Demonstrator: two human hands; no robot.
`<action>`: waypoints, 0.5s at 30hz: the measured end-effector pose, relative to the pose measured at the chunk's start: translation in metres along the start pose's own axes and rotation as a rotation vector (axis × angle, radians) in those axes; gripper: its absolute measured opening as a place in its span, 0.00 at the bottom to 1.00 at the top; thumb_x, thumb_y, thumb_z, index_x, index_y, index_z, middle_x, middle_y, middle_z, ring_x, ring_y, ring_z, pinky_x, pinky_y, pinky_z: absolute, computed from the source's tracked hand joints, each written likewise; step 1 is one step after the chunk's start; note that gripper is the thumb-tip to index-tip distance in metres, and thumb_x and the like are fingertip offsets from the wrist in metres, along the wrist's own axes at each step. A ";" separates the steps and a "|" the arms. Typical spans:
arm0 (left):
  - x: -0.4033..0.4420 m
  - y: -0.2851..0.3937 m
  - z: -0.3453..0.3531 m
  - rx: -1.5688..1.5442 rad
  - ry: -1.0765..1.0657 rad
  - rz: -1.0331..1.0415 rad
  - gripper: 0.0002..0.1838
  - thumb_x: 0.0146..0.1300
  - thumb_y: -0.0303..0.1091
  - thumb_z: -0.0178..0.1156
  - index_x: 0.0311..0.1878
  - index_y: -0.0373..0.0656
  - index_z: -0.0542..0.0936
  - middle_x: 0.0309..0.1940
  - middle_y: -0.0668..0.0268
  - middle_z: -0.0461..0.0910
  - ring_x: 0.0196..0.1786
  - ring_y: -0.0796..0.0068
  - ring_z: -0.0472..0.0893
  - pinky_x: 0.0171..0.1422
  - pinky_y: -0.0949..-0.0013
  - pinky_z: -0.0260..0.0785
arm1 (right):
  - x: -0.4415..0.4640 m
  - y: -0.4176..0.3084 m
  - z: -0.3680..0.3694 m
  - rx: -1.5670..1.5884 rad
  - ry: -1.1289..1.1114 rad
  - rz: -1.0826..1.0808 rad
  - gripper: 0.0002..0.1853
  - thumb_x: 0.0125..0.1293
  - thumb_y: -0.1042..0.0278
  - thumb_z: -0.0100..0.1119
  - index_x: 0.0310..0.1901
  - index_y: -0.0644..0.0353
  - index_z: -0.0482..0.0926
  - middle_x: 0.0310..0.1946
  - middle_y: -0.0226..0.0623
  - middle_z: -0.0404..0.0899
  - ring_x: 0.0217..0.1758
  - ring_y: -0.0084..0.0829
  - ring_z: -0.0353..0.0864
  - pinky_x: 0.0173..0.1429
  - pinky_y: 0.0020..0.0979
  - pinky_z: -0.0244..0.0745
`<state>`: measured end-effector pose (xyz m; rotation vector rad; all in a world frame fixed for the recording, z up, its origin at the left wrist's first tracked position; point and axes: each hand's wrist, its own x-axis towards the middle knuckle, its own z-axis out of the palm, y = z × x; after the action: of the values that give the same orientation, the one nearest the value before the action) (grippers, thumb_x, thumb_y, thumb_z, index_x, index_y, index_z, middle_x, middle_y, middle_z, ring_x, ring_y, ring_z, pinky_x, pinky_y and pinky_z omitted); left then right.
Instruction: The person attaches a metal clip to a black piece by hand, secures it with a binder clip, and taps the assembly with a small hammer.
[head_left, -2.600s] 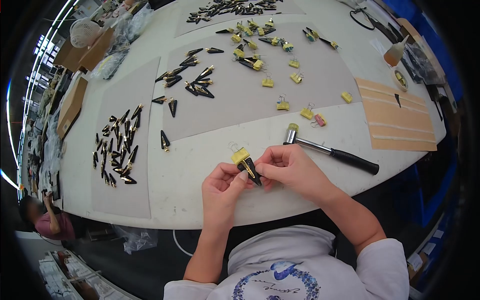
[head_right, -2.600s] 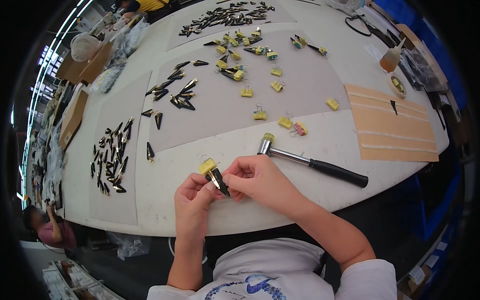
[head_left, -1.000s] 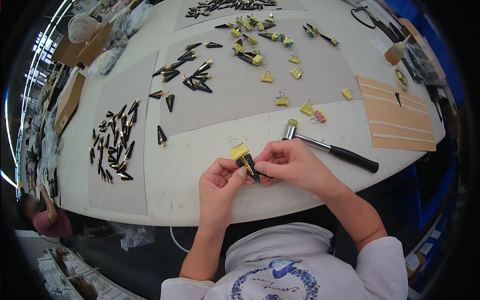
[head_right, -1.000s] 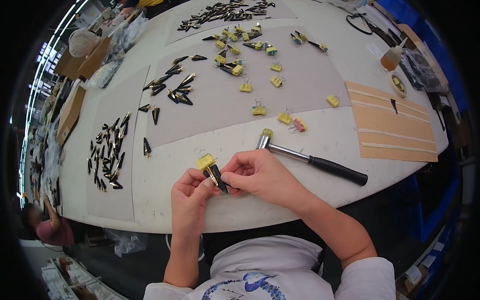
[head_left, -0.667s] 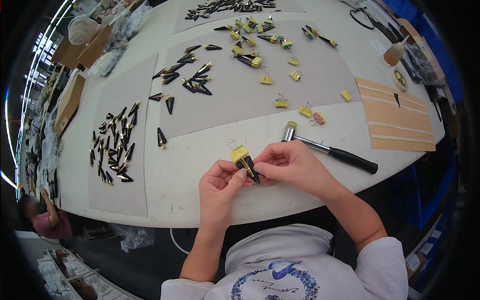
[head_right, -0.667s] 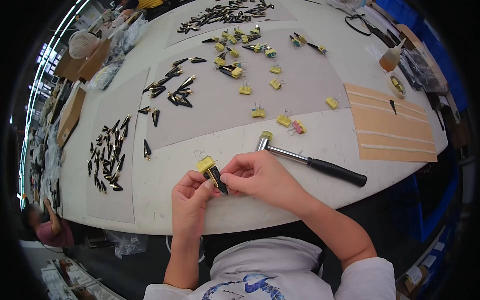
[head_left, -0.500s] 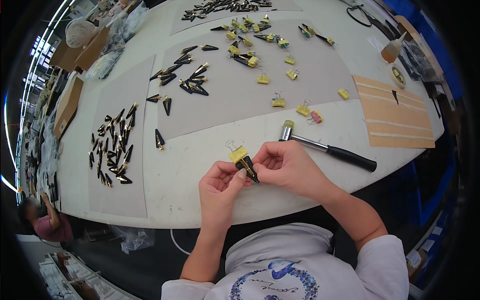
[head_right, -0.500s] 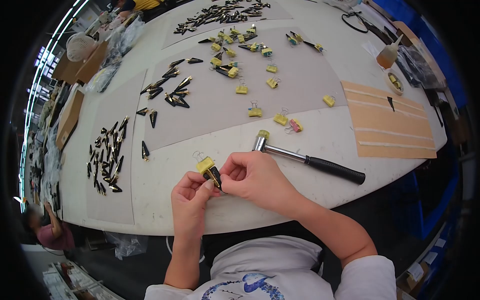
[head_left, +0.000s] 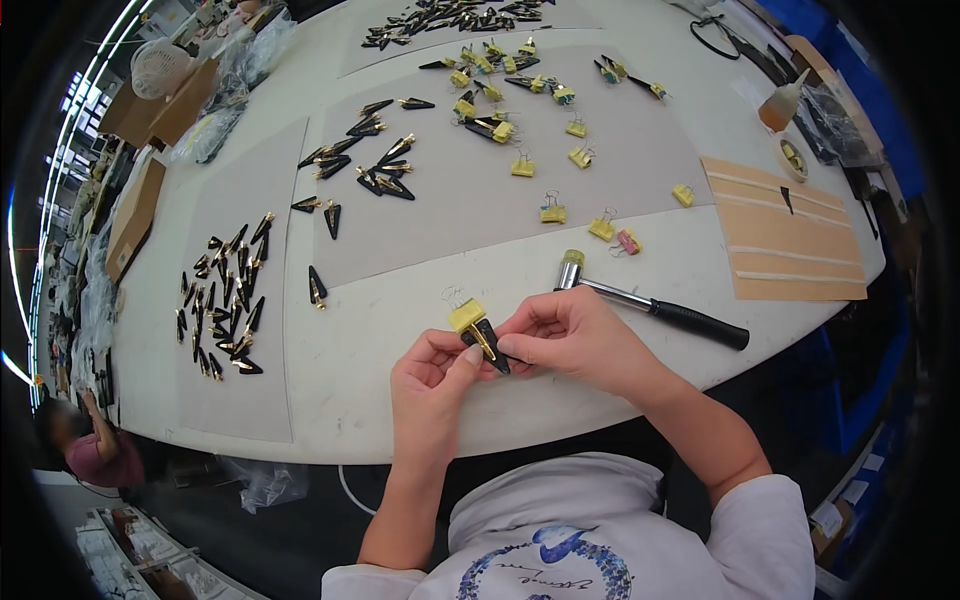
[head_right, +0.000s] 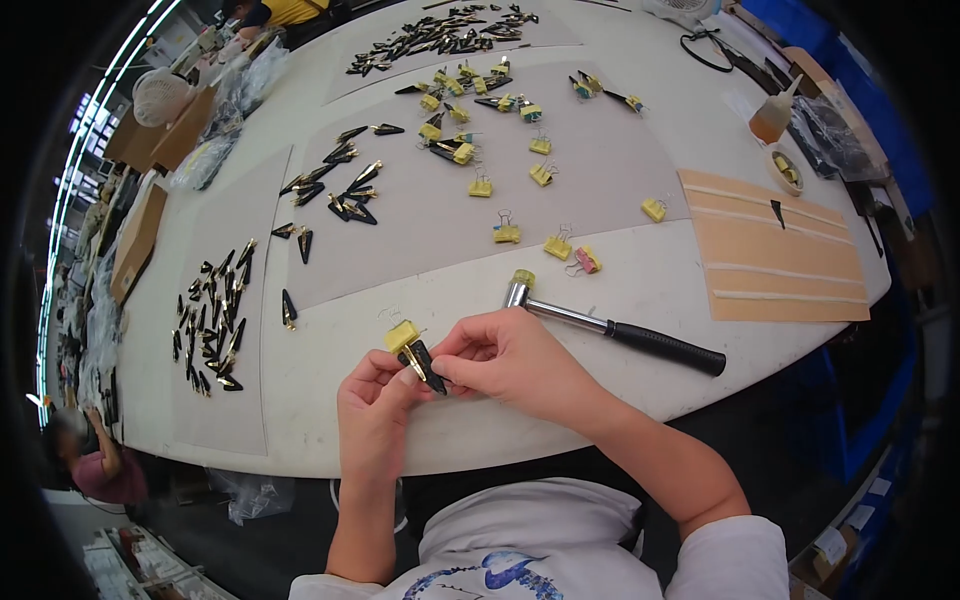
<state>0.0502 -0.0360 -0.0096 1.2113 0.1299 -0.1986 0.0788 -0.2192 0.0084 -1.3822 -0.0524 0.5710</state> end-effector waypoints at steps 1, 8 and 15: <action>-0.001 0.000 0.001 0.010 0.017 0.010 0.02 0.65 0.24 0.60 0.39 0.37 0.76 0.35 0.64 0.82 0.36 0.80 0.81 0.44 0.76 0.75 | 0.000 0.001 -0.001 0.000 0.006 0.002 0.08 0.63 0.73 0.63 0.39 0.68 0.82 0.29 0.32 0.82 0.31 0.16 0.78 0.37 0.19 0.74; -0.002 0.000 0.002 0.045 0.014 0.023 0.02 0.64 0.23 0.60 0.38 0.37 0.76 0.35 0.64 0.81 0.36 0.80 0.81 0.44 0.75 0.75 | 0.003 0.006 0.001 -0.016 0.032 -0.026 0.07 0.61 0.72 0.62 0.36 0.68 0.81 0.29 0.32 0.82 0.31 0.16 0.78 0.36 0.20 0.73; 0.000 -0.001 -0.004 0.002 -0.014 -0.002 0.04 0.65 0.24 0.61 0.40 0.35 0.76 0.36 0.62 0.81 0.37 0.78 0.81 0.46 0.74 0.77 | 0.000 -0.005 0.000 0.069 -0.001 0.046 0.07 0.64 0.72 0.61 0.37 0.69 0.81 0.29 0.32 0.81 0.29 0.16 0.76 0.33 0.19 0.71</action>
<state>0.0495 -0.0326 -0.0123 1.2115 0.1191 -0.2087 0.0806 -0.2193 0.0129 -1.3187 -0.0022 0.6064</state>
